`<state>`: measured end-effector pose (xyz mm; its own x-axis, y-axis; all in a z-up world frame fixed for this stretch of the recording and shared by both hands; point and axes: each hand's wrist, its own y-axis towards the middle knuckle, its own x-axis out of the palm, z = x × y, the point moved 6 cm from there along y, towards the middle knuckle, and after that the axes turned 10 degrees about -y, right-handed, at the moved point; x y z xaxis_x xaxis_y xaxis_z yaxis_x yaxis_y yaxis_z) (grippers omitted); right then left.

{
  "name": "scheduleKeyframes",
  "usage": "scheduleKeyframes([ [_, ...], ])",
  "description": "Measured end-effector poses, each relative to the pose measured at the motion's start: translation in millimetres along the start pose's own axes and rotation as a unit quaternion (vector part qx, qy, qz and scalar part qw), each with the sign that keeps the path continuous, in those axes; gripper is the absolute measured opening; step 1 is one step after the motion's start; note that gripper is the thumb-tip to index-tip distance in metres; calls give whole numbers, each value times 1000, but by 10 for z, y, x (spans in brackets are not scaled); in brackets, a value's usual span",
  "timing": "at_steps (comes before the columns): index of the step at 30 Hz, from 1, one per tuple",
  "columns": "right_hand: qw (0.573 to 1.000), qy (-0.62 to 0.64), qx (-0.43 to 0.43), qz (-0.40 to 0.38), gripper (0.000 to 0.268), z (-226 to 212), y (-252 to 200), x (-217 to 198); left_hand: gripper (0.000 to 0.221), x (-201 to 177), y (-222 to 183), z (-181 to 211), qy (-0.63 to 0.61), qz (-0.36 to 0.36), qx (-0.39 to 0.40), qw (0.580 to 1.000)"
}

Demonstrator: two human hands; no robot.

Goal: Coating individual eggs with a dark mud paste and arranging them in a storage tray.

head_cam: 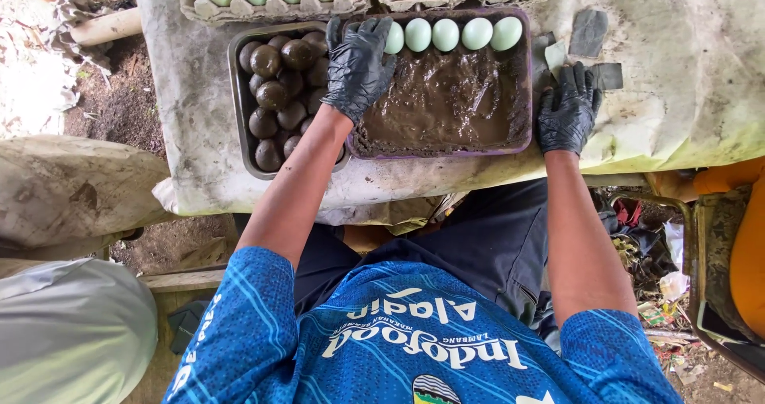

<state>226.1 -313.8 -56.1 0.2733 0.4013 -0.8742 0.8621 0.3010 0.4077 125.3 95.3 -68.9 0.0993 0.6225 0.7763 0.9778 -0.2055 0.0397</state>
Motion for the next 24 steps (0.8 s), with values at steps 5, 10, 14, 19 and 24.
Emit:
scheduleKeyframes([
  [5,1000,27,6,-2,48,-42,-5,-35,118,18,181,-35,-147,-8,40,988],
  [10,1000,26,6,1,49,-68,-22,-88,84,140,202,-296,-470,-37,-77,878],
  [14,999,33,3,16,49,-1,-22,6,62,247,320,-464,-306,-27,15,951],
  [19,1000,23,5,12,48,-26,-18,-29,61,145,382,-339,-325,-28,19,945],
  [24,1000,25,10,0,48,-25,8,-28,36,307,261,-905,-412,-77,11,908],
])
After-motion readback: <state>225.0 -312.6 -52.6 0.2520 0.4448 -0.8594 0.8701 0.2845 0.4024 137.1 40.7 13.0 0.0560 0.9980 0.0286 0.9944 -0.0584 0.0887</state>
